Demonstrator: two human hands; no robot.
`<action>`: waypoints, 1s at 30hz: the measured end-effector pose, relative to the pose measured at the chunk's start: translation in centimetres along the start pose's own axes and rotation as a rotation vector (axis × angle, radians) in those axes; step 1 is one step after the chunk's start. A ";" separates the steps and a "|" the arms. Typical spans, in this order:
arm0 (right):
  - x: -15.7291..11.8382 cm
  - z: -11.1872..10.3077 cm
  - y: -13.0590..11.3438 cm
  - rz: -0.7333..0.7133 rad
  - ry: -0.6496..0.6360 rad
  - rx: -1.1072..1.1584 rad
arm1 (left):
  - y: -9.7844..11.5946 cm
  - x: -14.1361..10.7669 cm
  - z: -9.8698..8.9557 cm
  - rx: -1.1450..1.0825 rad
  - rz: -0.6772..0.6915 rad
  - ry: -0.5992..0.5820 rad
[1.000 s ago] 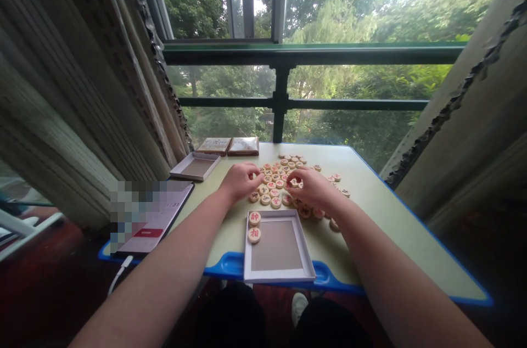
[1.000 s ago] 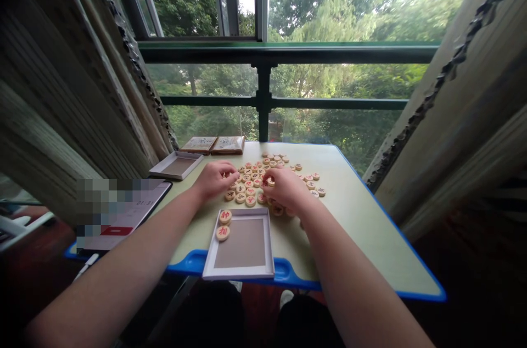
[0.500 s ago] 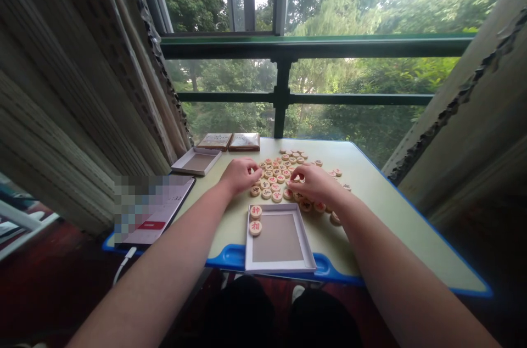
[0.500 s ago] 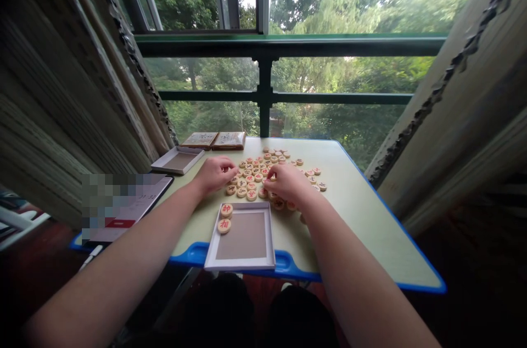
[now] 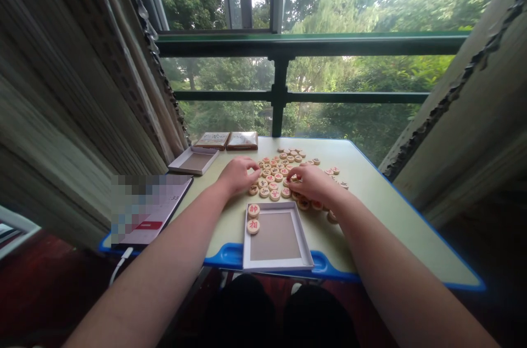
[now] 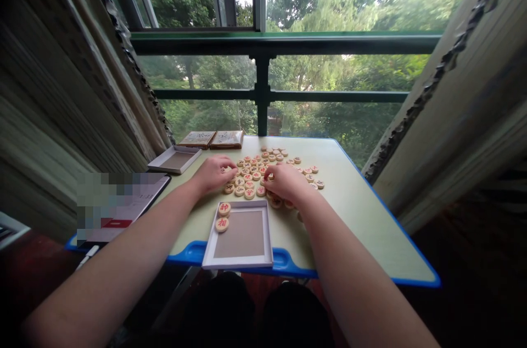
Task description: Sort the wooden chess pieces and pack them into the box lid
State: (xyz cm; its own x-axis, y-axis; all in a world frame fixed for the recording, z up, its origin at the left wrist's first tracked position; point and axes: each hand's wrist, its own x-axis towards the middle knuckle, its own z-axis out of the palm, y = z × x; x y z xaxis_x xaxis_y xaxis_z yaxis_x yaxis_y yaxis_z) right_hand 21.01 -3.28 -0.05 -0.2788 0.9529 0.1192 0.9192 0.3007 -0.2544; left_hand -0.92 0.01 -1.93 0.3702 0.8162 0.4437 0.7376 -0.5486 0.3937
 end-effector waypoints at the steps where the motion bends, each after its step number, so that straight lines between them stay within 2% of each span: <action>1: 0.0 0.0 0.0 0.001 -0.005 -0.004 | 0.0 0.0 0.0 0.003 0.004 -0.017; 5: 0.0 -0.2 -0.1 -0.004 -0.005 0.005 | 0.1 -0.1 0.0 -0.011 -0.002 -0.102; 8: -0.3 -0.6 -0.2 -0.047 0.008 0.047 | 0.3 -0.2 0.1 -0.028 0.022 -0.123; 15: -0.6 -0.9 -0.1 -0.171 -0.159 0.191 | 0.7 -0.1 0.1 -0.059 0.108 -0.191; 23: -0.6 -0.6 -0.3 -0.141 -0.149 0.228 | 0.5 -0.1 0.1 -0.107 0.069 -0.158; 26: -0.5 -0.7 -0.5 -0.113 -0.100 0.196 | 0.6 -0.1 0.1 -0.120 0.025 -0.116; 28: -0.5 -0.8 -0.8 -0.145 -0.025 0.199 | 0.9 0.0 -0.1 -0.158 -0.017 -0.066; 30: -0.6 -1.0 -1.0 -0.194 0.039 0.252 | 1.4 0.0 -0.4 -0.253 -0.059 -0.066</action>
State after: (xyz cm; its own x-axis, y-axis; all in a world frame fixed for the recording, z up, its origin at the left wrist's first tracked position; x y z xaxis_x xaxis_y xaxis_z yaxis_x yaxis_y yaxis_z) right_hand 20.51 -4.16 1.10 -0.4271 0.8760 0.2241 0.7506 0.4817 -0.4523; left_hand -0.10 -0.82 -1.09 0.3732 0.8536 0.3636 0.5977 -0.5209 0.6095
